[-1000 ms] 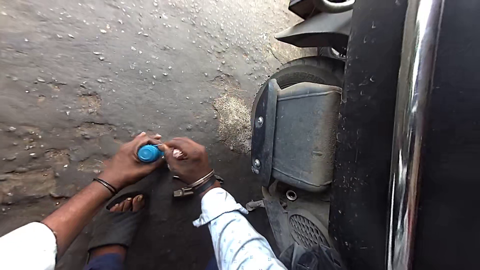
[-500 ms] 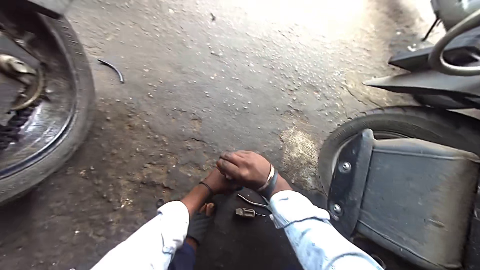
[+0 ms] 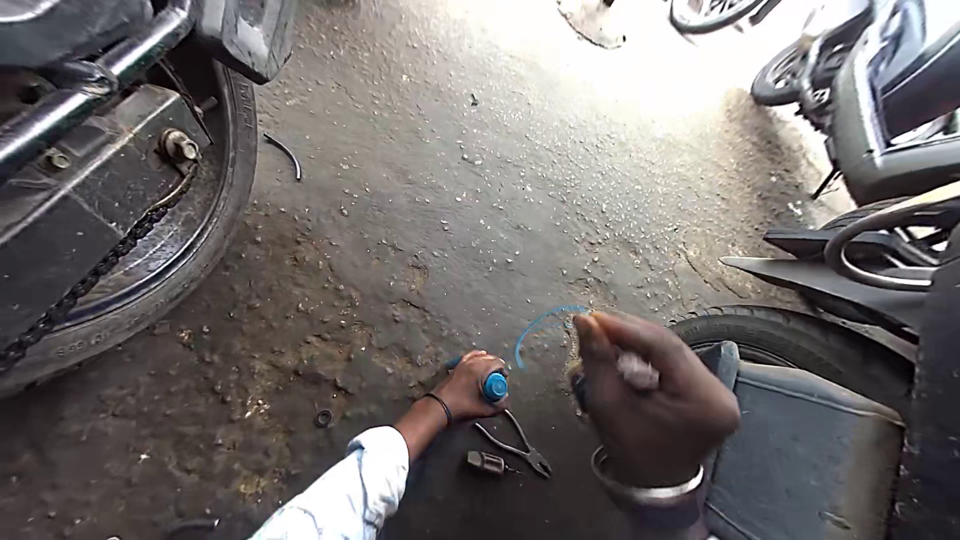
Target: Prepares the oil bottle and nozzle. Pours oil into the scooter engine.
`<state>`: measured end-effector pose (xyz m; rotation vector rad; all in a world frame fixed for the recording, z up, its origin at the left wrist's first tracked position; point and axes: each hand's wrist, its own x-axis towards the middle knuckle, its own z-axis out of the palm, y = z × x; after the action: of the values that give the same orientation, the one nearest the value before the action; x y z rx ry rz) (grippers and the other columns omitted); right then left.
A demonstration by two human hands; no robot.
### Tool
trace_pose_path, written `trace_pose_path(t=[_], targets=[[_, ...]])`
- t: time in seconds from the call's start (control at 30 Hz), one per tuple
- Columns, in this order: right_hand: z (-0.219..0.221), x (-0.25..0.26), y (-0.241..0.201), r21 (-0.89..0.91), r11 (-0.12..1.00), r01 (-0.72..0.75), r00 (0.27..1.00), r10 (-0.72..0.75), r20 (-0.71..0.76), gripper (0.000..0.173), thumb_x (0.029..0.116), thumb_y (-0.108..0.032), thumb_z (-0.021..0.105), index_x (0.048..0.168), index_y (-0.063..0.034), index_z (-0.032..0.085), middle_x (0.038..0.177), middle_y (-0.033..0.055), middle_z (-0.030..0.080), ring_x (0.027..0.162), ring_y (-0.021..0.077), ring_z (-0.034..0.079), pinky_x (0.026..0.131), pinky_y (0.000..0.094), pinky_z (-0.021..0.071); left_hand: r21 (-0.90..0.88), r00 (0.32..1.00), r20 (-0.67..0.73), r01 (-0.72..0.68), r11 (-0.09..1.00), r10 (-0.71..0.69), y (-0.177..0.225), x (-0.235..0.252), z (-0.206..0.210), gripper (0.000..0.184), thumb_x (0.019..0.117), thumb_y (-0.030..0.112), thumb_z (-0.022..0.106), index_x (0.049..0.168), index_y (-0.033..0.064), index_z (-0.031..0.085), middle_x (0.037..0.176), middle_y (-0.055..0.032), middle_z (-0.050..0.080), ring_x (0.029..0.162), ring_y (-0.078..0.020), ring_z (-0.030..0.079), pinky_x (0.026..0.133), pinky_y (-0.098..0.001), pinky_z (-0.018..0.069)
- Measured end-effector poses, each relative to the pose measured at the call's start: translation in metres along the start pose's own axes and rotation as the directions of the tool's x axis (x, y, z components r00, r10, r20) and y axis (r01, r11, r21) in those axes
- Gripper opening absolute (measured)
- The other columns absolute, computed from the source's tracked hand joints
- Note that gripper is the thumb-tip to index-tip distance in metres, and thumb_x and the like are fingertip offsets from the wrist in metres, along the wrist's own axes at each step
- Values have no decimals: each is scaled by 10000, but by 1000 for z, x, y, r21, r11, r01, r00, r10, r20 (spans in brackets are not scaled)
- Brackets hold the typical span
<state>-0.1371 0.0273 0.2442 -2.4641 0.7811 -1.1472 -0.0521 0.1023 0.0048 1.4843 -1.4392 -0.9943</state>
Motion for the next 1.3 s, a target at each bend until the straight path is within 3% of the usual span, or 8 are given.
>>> trace_pose_path(t=[0.2, 0.47, 0.6, 0.67, 0.87, 0.97, 1.1, 1.3], targets=[[28, 25, 58, -83, 937, -338, 937, 344, 68, 191, 854, -199, 833, 991, -78, 775, 921, 38, 764, 706, 60, 690, 638, 281, 579, -10, 1000, 5, 8, 1000, -8, -1, 4, 2, 359, 848, 300, 726, 1089, 35, 714, 1111, -102, 731, 1138, -214, 654, 1143, -405, 376], [65, 10, 117, -199, 938, -284, 862, 341, 375, 81, 917, -190, 775, 983, -151, 798, 941, 40, 761, 719, 171, 712, 663, 430, 610, -28, 1000, -13, 5, 1000, -5, -2, 2, 3, 374, 840, 307, 739, 1092, 32, 709, 1139, -116, 724, 1188, -222, 634, 1156, -403, 359], [59, -7, 115, -384, 902, -196, 782, 381, 494, 290, 989, -162, 650, 1263, -185, 744, 1060, 86, 755, 860, 281, 723, 737, 550, 578, -9, 999, 15, 31, 999, -31, 2, 2, 0, 390, 848, 324, 731, 1113, 39, 709, 1173, -109, 719, 1221, -223, 619, 1183, -418, 320], [49, -27, 99, -358, 909, -216, 809, 372, 456, 277, 975, -160, 653, 1231, -143, 756, 1026, 93, 764, 858, 268, 733, 758, 523, 597, -5, 1000, 3, 29, 1000, -29, 2, 2, 2, 377, 850, 333, 725, 1100, 51, 711, 1160, -97, 724, 1226, -215, 618, 1189, -420, 318], [34, -92, 50, -489, 830, -268, 433, 557, 708, 443, 953, -383, 627, 1373, -250, 673, 1301, 31, 688, 1049, 227, 711, 869, 482, 587, 51, 999, 38, 18, 999, -20, 10, 3, -2, 440, 837, 355, 748, 1100, 7, 695, 1143, -129, 718, 1199, -255, 630, 1178, -446, 329], [39, -96, 49, -518, 836, -179, 477, 534, 697, 399, 961, -390, 617, 1315, -232, 710, 1212, 61, 720, 1004, 267, 726, 802, 497, 597, 109, 975, 192, 90, 990, -110, 19, 10, -12, 433, 856, 351, 729, 1123, 15, 679, 1185, -126, 693, 1220, -252, 602, 1188, -446, 299], [40, -76, 47, -546, 824, -152, 391, 558, 732, 398, 939, -462, 603, 1234, -239, 749, 1111, 20, 748, 997, 227, 720, 828, 485, 578, 177, 907, 393, 84, 981, -149, 23, 21, -35, 437, 864, 360, 736, 1151, 37, 672, 1261, -120, 658, 1303, -263, 543, 1208, -499, 255], [58, -68, 45, -573, 796, -196, 423, 596, 683, 378, 854, -483, 660, 1109, -231, 777, 1033, 7, 765, 952, 213, 730, 787, 495, 574, 164, 949, 146, 255, 953, -280, 12, 2, -40, 670, 789, 434, 786, 1366, 164, 577, 1438, -51, 553, 1401, -206, 451, 1222, -449, 259]])
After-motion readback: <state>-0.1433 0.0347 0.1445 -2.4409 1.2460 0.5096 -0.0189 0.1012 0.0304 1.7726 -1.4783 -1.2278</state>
